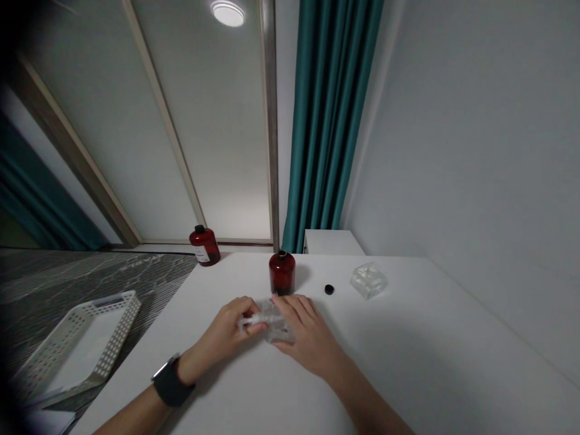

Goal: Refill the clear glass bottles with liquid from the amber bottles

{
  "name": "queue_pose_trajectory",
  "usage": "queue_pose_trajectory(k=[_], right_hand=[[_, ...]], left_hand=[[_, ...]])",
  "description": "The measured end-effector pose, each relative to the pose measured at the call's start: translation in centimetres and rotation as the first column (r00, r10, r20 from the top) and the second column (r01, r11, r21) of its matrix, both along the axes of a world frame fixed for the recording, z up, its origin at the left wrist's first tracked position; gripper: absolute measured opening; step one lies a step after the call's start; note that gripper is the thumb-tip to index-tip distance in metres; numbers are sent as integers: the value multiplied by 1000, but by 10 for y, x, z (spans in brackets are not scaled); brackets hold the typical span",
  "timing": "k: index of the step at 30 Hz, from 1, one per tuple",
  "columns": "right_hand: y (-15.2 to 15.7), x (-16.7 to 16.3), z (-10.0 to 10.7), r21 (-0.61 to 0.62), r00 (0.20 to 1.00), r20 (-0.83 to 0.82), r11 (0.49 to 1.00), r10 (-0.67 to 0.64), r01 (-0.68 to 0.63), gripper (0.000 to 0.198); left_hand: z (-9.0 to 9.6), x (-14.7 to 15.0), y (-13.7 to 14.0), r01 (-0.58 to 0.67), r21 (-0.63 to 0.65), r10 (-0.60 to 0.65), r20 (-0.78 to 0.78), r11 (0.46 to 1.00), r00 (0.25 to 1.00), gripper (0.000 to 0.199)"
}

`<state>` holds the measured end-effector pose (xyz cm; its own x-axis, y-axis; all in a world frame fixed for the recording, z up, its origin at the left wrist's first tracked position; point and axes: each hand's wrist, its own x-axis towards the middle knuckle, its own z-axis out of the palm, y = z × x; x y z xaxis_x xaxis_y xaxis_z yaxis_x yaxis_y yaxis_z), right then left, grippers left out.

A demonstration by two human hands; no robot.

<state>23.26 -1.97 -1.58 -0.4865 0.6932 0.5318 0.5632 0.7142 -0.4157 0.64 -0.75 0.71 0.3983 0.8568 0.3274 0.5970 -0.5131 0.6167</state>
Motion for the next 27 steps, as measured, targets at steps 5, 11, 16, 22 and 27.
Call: queue_pose_trajectory(k=[5,11,16,22,27], right_hand=[[-1,1,0,-77,1000,-23,997,-4,2,103],[-5,2,12,-250,997,-71,968,-1,-17,98],[-5,3,16,-384,988,-150,922,-19,-41,91],[-1,-7,-3,-578,842,-523,780,-130,-239,70],[-2,-20,-13,-601,783,-587,758,-204,-253,66]], left_hand=[[8,3,-2,48,-135,-50,-15,990,999,28],[10,0,-3,130,-112,-128,19,985,992,32],[2,-2,-2,150,-95,-146,40,984,988,29],[1,1,-1,15,-39,-3,296,999,955,30],[8,3,-4,38,121,-80,362,992,929,35]])
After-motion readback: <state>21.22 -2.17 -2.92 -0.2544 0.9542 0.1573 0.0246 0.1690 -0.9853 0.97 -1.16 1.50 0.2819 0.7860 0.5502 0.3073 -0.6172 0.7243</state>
